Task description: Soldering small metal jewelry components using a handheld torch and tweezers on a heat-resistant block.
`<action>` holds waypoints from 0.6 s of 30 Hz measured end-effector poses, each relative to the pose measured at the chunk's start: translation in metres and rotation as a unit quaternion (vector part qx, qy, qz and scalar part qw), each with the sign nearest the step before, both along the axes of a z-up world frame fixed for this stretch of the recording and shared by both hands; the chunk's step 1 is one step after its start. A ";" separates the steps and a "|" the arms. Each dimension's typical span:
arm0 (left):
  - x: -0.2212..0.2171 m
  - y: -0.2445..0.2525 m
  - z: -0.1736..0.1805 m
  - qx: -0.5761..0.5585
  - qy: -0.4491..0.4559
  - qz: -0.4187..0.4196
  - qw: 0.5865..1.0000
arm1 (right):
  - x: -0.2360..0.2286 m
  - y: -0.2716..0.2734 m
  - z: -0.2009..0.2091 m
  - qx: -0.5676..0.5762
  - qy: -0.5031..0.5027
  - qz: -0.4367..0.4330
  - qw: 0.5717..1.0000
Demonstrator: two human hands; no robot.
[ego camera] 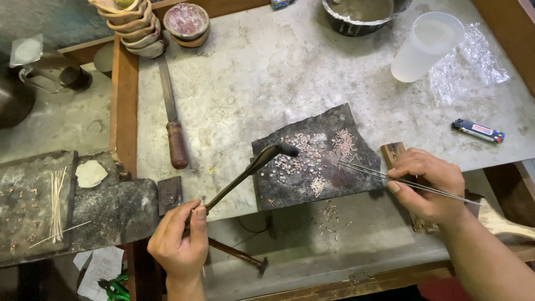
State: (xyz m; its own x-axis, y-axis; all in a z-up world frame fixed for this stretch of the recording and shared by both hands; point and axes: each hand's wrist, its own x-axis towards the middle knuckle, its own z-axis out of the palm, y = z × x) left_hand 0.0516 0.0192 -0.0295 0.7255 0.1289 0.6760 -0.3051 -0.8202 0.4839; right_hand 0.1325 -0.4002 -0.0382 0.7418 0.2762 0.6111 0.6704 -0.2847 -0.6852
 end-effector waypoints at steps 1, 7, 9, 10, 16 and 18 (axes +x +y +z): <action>-0.001 -0.001 -0.001 0.000 -0.001 0.005 1.000 | 0.001 0.000 0.000 0.001 0.001 0.005 1.000; -0.001 -0.001 -0.003 0.009 0.004 0.009 1.000 | 0.001 0.000 0.000 0.003 -0.001 0.016 1.000; -0.001 -0.003 -0.002 0.006 0.008 0.010 1.000 | 0.002 -0.001 0.001 -0.001 0.000 0.012 1.000; -0.001 -0.003 -0.002 0.002 0.012 0.013 1.000 | 0.002 -0.001 0.001 -0.006 0.000 0.012 1.000; -0.002 -0.004 0.002 0.000 0.016 0.001 1.000 | 0.000 0.005 0.007 -0.010 -0.009 0.012 1.000; -0.002 -0.004 0.000 0.003 0.013 0.003 1.000 | 0.002 0.002 0.005 -0.014 -0.005 0.013 1.000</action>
State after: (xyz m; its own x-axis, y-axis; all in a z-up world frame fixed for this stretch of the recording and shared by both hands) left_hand 0.0496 0.0155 -0.0300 0.7417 0.1299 0.6581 -0.2877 -0.8246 0.4871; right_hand 0.1341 -0.3977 -0.0331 0.7284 0.3123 0.6098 0.6842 -0.2854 -0.6712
